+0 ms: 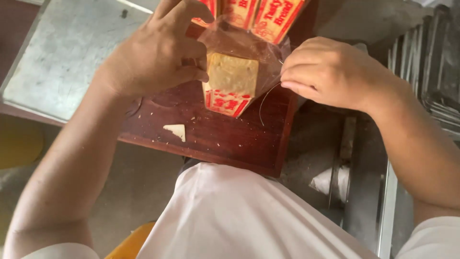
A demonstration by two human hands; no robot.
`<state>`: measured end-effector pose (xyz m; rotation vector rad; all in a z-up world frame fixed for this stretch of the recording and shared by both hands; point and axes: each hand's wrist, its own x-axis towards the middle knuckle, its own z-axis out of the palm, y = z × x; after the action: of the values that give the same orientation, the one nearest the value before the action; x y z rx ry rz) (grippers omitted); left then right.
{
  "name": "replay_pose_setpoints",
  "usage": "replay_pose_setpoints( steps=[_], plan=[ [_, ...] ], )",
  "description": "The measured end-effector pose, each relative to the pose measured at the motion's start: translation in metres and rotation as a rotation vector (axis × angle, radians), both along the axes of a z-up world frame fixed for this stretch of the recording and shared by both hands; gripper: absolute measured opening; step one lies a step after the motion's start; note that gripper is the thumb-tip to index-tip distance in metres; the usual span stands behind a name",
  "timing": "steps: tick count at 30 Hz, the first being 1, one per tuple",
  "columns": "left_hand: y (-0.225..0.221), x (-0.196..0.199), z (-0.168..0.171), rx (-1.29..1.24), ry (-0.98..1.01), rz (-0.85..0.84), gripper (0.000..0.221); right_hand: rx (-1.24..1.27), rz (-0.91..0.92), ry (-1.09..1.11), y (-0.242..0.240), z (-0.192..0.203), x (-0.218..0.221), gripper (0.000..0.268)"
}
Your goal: Packaging loaves of bread into plastic bags and tying them securely for sale.
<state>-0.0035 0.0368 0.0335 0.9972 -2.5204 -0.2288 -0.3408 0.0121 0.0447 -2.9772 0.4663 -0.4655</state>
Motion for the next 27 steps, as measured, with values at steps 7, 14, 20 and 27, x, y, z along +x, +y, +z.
replay_pose_setpoints(
  steps=[7,14,20,27],
  plan=[
    [0.010,0.027,-0.070,0.126,0.487,0.068,0.080,0.159,-0.049,-0.240,0.003,-0.021,-0.055,0.008],
    [-0.015,-0.009,-0.148,0.288,0.209,-0.008,0.160,0.579,-0.167,-0.424,0.034,-0.091,-0.001,0.008],
    [-0.033,-0.037,-0.131,0.302,0.300,-0.066,0.129,0.525,-0.404,-0.577,0.025,-0.095,0.050,0.007],
    [-0.029,-0.063,-0.118,0.039,0.211,0.046,0.098,1.101,-0.357,-0.828,0.032,-0.097,0.067,0.014]
  ],
)
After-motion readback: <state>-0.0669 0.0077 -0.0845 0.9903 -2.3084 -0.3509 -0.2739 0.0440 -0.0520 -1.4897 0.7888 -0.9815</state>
